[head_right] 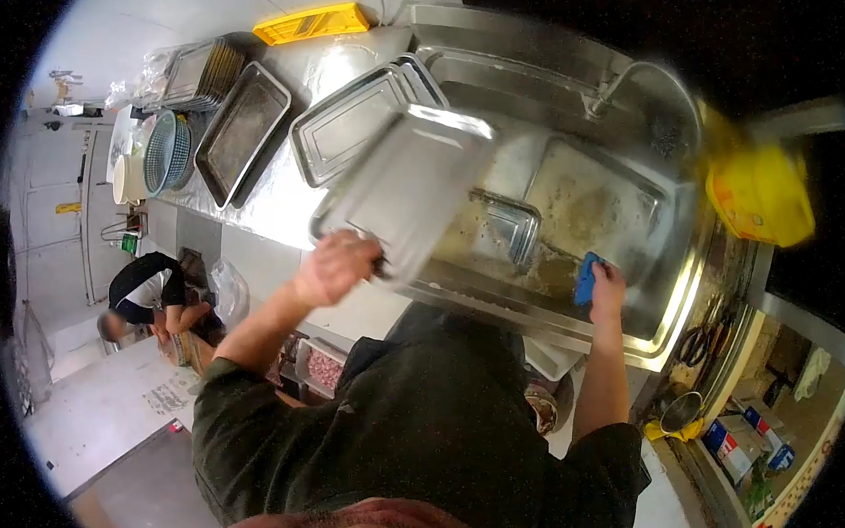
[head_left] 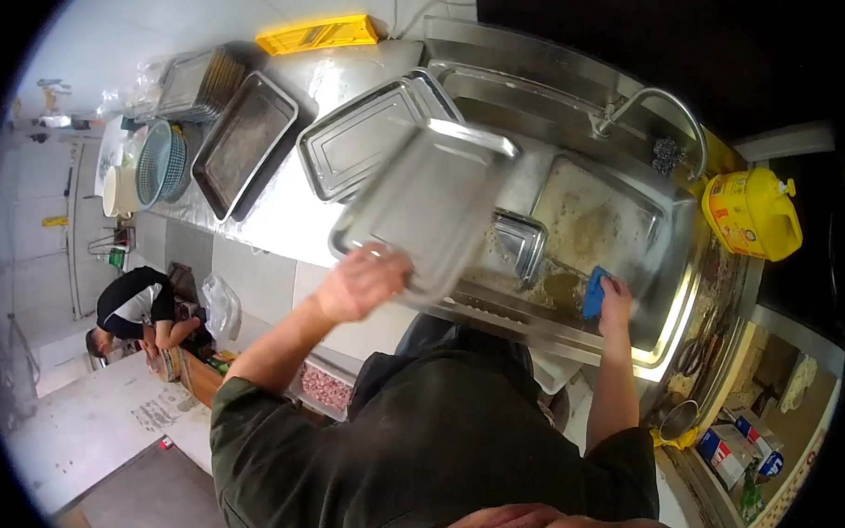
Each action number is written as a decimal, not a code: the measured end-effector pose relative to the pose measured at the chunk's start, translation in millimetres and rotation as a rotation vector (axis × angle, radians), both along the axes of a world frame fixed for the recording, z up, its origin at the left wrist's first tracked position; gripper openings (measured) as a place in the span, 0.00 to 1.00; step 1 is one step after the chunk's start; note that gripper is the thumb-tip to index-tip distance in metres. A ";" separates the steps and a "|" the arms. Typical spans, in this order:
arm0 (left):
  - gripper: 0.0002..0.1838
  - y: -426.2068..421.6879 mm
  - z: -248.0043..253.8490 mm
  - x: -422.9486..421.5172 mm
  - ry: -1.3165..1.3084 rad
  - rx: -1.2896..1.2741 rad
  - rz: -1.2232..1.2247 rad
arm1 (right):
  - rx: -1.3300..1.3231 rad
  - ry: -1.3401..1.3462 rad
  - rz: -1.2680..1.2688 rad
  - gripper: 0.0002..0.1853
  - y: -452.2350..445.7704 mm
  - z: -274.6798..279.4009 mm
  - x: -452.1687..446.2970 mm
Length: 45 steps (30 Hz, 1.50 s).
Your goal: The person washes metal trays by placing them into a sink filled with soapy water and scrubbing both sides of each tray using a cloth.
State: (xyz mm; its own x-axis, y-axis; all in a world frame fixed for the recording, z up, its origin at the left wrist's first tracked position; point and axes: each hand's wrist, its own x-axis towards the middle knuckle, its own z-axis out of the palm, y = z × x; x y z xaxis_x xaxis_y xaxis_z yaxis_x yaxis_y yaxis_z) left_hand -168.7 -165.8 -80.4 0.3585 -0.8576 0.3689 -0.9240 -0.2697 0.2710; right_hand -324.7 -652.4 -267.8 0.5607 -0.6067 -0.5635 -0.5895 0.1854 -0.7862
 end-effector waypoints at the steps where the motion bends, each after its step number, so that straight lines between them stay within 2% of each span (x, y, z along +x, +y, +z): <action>1: 0.07 -5.8 1.9 -8.4 -0.010 -0.003 -0.045 | 0.143 -0.007 -0.044 0.19 23.7 22.6 17.1; 5: 0.02 -30.3 -18.4 -17.2 0.053 -0.043 -0.226 | 0.719 -0.111 -0.240 0.17 82.4 40.8 65.1; 8: 0.05 -30.7 -43.8 -19.0 0.089 -0.133 -0.280 | 0.454 -0.049 0.143 0.15 99.7 28.7 74.8; 9: 0.05 -25.2 -47.7 -17.0 0.057 -0.109 -0.280 | 0.441 -0.079 0.197 0.13 107.1 29.8 77.7; 12: 0.07 4.7 -69.2 -10.0 0.070 0.043 -0.092 | 0.477 0.015 0.156 0.11 108.5 16.2 72.7; 13: 0.12 16.2 -74.6 -6.0 0.090 0.065 0.017 | 0.467 0.023 0.092 0.11 118.3 28.3 75.3; 15: 0.16 52.4 -125.6 9.0 0.123 0.046 0.329 | 0.441 0.018 0.037 0.10 121.1 27.4 74.3; 16: 0.21 67.5 -141.7 21.4 0.057 0.208 0.640 | 0.429 0.016 0.010 0.09 123.4 25.5 72.9; 17: 0.27 76.1 -129.0 37.8 0.290 -0.098 0.948 | 0.454 -0.002 0.003 0.09 119.1 21.0 70.4; 18: 0.31 93.9 -149.9 56.7 0.104 -0.105 1.175 | 0.453 -0.009 0.005 0.09 115.2 19.8 68.7; 20: 0.35 113.5 -162.5 96.6 0.439 -0.209 1.518 | 0.446 -0.025 0.008 0.09 107.9 20.0 65.9; 21: 0.32 113.4 -153.4 113.5 0.619 -0.101 1.580 | 0.383 -0.007 0.006 0.09 106.0 23.8 66.2; 22: 0.26 117.8 -167.5 126.5 0.675 -0.015 1.592 | 0.373 -0.002 0.015 0.09 102.7 23.2 66.2; 24: 0.21 125.4 -181.3 137.4 1.003 -0.210 1.508 | 0.359 0.002 0.027 0.08 99.5 21.9 67.7; 27: 0.18 120.5 -181.0 135.6 0.922 -0.564 1.527 | 0.312 0.015 0.006 0.13 94.9 23.6 70.6; 30: 0.16 118.2 -167.9 125.8 0.976 -0.975 1.430 | 0.300 -0.008 0.026 0.14 92.3 21.5 80.3; 33: 0.14 129.2 -163.1 118.8 0.930 -1.055 1.341 | 0.296 -0.043 0.035 0.11 105.9 25.4 107.9; 36: 0.11 124.7 -137.2 107.0 1.007 -1.257 1.197 | 0.303 -0.051 0.073 0.14 131.2 28.5 150.9; 39: 0.11 108.7 -116.7 96.5 0.973 -1.241 1.195 | 0.302 -0.069 0.202 0.21 164.7 23.4 202.3; 42: 0.11 93.3 -112.8 87.6 0.977 -1.208 1.200 | 0.296 -0.083 0.207 0.25 207.7 44.6 239.6; 45: 0.11 66.0 -109.4 78.3 0.940 -1.166 1.206 | 0.313 -0.235 0.334 0.23 210.2 43.4 251.8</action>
State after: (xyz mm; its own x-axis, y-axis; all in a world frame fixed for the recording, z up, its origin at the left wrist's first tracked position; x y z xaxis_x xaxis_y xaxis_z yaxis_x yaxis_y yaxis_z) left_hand -90.4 -99.8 -189.8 0.8809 0.4504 -0.1454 0.1137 0.0968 0.9888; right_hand -72.9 -442.1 -224.4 0.8285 -0.1949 -0.5249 -0.4709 0.2646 -0.8416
